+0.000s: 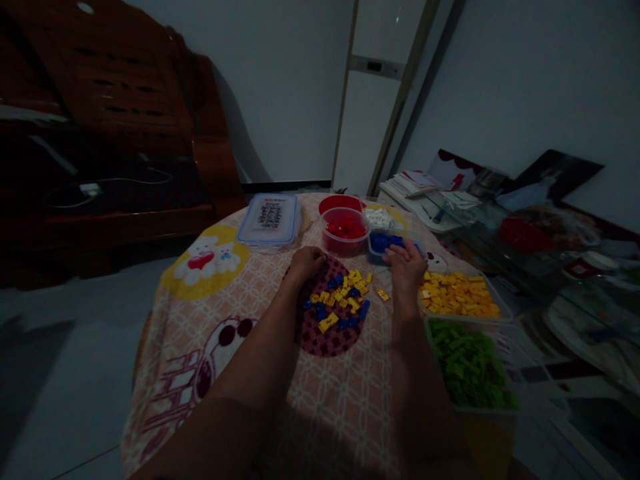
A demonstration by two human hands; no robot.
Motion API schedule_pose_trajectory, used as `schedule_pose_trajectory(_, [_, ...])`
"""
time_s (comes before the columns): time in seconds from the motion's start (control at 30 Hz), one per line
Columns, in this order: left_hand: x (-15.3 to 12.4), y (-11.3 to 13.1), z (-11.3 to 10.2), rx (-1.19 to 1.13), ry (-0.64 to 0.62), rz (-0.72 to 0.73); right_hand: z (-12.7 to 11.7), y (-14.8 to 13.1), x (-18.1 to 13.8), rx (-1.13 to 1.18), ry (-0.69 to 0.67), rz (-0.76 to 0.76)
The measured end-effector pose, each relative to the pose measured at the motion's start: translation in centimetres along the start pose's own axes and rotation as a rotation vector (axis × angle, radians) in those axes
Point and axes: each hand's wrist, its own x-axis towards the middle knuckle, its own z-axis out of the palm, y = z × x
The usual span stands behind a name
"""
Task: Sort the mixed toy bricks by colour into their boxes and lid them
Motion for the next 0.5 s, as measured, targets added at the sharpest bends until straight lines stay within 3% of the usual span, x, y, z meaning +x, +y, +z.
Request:
schedule_pose_trajectory(0.1, [0.0,0.1,0.0,0.006,-0.002,-0.015,-0.4,0.0,0.2,-0.027,-0.027,0.001])
schedule_pose_trajectory(0.33, [-0.1,0.0,0.1,-0.014,0.007,-0.019,0.9,-0.5,-2.1,-0.361,-0.382,0.049])
schedule_pose_trajectory(0.5, [-0.1,0.0,0.2,-0.004,0.01,0.004,2.8,-0.9,-4.1,-0.725,-0.686,-0.251])
